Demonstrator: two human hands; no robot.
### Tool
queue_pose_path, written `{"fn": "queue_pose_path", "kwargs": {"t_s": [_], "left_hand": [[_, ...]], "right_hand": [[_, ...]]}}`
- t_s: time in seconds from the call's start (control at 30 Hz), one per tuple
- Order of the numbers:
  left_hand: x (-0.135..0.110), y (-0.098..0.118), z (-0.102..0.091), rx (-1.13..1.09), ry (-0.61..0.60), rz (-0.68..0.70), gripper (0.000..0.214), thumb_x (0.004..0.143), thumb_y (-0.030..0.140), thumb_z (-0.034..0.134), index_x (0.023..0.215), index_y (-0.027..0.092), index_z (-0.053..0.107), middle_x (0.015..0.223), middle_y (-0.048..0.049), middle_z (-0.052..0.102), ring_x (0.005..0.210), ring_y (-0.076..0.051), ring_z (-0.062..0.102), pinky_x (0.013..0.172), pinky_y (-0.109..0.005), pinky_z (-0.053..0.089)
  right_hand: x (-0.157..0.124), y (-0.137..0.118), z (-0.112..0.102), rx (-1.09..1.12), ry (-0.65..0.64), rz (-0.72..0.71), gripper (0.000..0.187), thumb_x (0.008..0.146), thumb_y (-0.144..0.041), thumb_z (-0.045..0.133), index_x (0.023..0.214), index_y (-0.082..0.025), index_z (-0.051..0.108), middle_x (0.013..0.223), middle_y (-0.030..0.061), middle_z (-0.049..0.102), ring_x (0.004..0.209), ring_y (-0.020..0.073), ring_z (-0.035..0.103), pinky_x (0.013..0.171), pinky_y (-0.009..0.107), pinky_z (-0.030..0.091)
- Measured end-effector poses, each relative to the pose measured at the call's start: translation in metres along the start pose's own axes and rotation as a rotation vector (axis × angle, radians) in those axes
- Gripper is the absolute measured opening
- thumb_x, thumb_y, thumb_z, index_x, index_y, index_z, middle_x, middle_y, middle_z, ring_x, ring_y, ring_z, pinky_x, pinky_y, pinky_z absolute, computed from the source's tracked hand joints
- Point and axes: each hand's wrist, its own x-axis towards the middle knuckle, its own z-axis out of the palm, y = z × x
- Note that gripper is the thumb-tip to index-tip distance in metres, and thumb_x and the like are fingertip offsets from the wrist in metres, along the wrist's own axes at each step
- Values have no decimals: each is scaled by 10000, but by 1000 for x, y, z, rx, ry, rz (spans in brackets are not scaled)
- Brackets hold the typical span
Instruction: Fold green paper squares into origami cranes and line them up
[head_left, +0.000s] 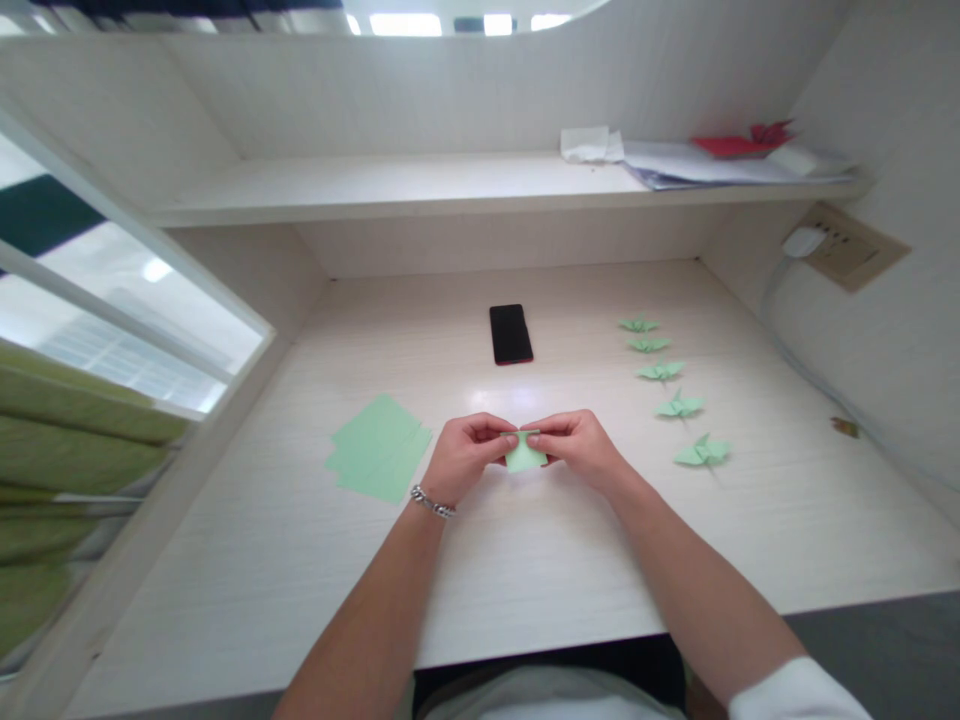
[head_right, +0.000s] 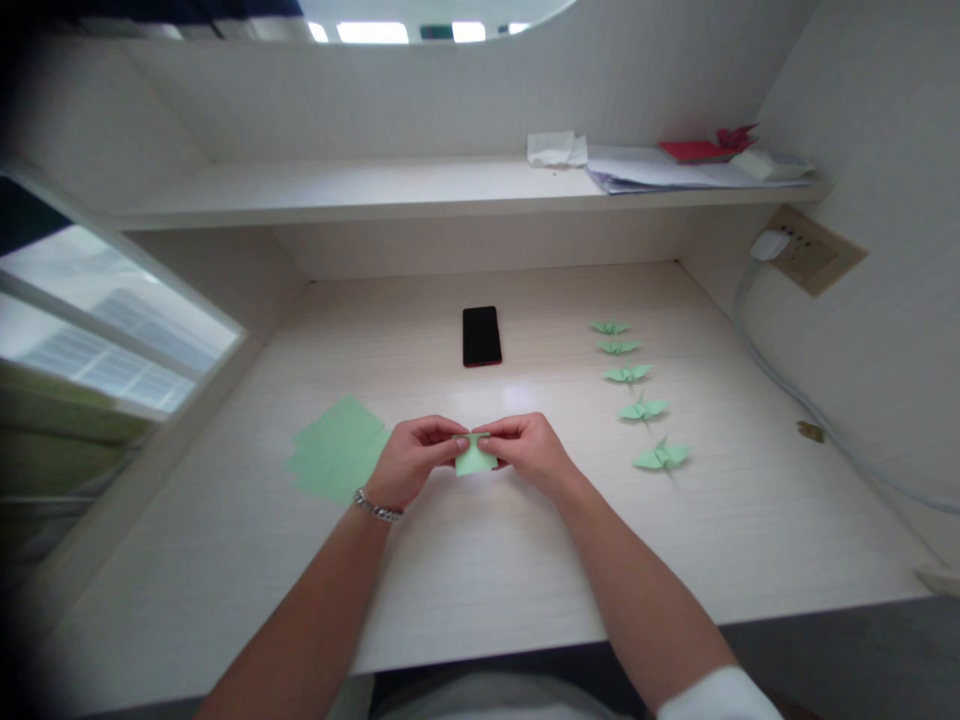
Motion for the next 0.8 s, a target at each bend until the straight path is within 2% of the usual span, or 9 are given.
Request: {"fn": "queue_pose_path", "kwargs": {"t_s": [0.1,0.3,0.6,0.7,0.8], "left_hand": [[-1,1,-1,-42,-15,-9,203,634,253,780,781,130,712,666,-40,679,596,-141,624,550,-261,539],[-3,7,-3,-90,-28,-24,147,633,209,765,750,132,720,669,-49,686,595,-159,639,558,-285,549],[-6,10,-5,-53,-27,11,107,654,206,733,743,147,732,679,-51,695,597,-161,643,577,-295,554],[-5,11,-4,17,-10,35,103,659,210,728,741,147,733,687,-53,700,608,-161,645,585,-290,557],[-5,12,-4,97,-4,62,101,668,209,718,747,149,736,694,-53,705,616,-159,647,598,-283,558]], "right_hand": [[-1,0,1,26,21,-11,304,631,-317,779,902,-180,769,717,57,723,583,136,598,548,275,486],[-3,-4,1,74,-20,-40,295,588,-301,809,857,-184,775,731,66,732,605,150,611,560,282,486],[-4,-4,-3,68,-73,-62,250,596,-290,797,832,-207,776,739,61,730,644,161,618,605,301,500],[-4,-8,-4,97,-118,-10,315,574,-304,819,864,-193,770,761,63,728,665,164,624,618,299,502],[-5,-11,-4,204,-154,117,331,650,-406,773,871,-158,761,802,86,720,710,173,640,646,303,506]]}}
